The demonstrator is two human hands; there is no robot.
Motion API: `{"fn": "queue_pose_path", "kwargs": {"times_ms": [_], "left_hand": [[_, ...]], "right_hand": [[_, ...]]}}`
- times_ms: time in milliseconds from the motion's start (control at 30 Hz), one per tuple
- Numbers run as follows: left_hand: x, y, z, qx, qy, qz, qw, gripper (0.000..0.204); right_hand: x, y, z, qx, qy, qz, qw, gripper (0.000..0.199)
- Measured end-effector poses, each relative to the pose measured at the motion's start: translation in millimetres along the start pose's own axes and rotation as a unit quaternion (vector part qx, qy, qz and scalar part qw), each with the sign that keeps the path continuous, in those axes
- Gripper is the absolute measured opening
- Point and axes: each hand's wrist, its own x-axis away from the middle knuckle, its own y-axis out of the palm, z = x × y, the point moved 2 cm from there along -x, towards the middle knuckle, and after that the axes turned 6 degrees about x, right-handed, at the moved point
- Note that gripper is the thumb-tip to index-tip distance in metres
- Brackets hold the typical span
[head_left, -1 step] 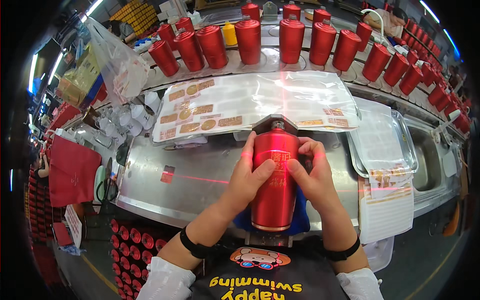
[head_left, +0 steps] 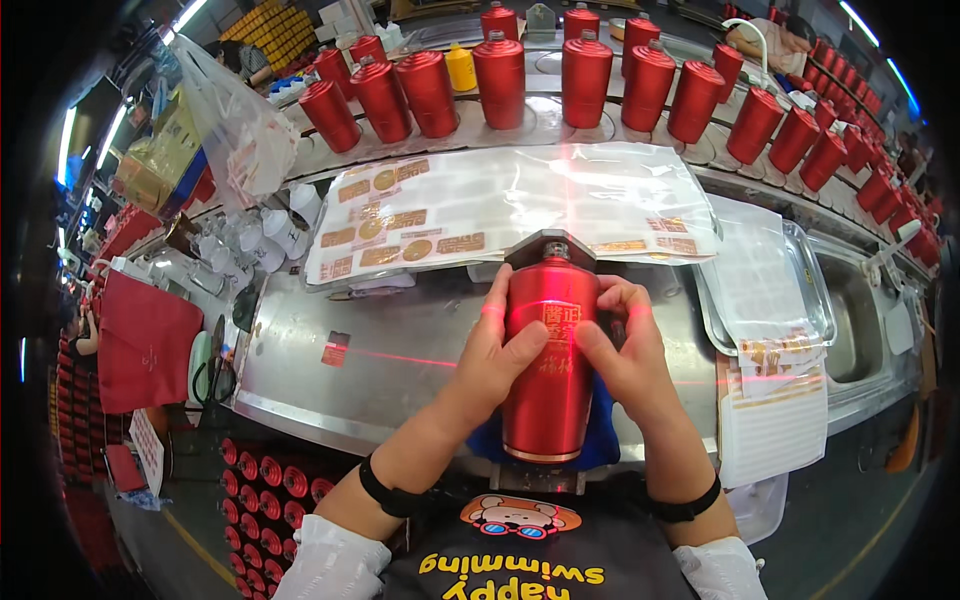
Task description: Apply adhesive labels to red cylindrical containers using a laser alignment guide on an assembly line.
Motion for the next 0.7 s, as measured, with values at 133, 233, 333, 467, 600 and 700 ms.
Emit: {"fn": "queue_pose_path", "kwargs": {"times_ms": [133,233,333,467,600,700], "left_hand": [[3.5,2.5,3.2,-0.068,-0.001,-0.008,0.998,0.104],[3.0,2.1,3.0,-0.093,-0.001,-0.009,0.996,0.107],[2.9,-0.5,0.0,-0.09,0.01,-0.013,0.996,0.104],[-4.3,-2.8,2.1,-0.008,0.018,0.01,1.0,0.097],[-12.6,1.7,6.6,-0.058,0.007,0.039,0.998,0.088],[-13.3,0.3,4.4,-0.065,-0.001,0.047,0.997,0.084]], "right_hand": [[4.6,-2.7,1.8,0.035,-0.057,-0.01,0.998,0.056],[4.3,-3.1,2.6,0.039,-0.051,-0.014,0.998,0.059],[3.7,-3.2,1.8,0.013,-0.018,-0.024,0.999,0.059],[2.7,-3.0,2.7,0.021,-0.03,-0.023,0.999,0.058],[3.9,-1.5,2.8,0.02,-0.039,-0.023,0.999,0.058],[4.7,0.6,-1.1,-0.005,-0.017,-0.027,0.999,0.059]]}}
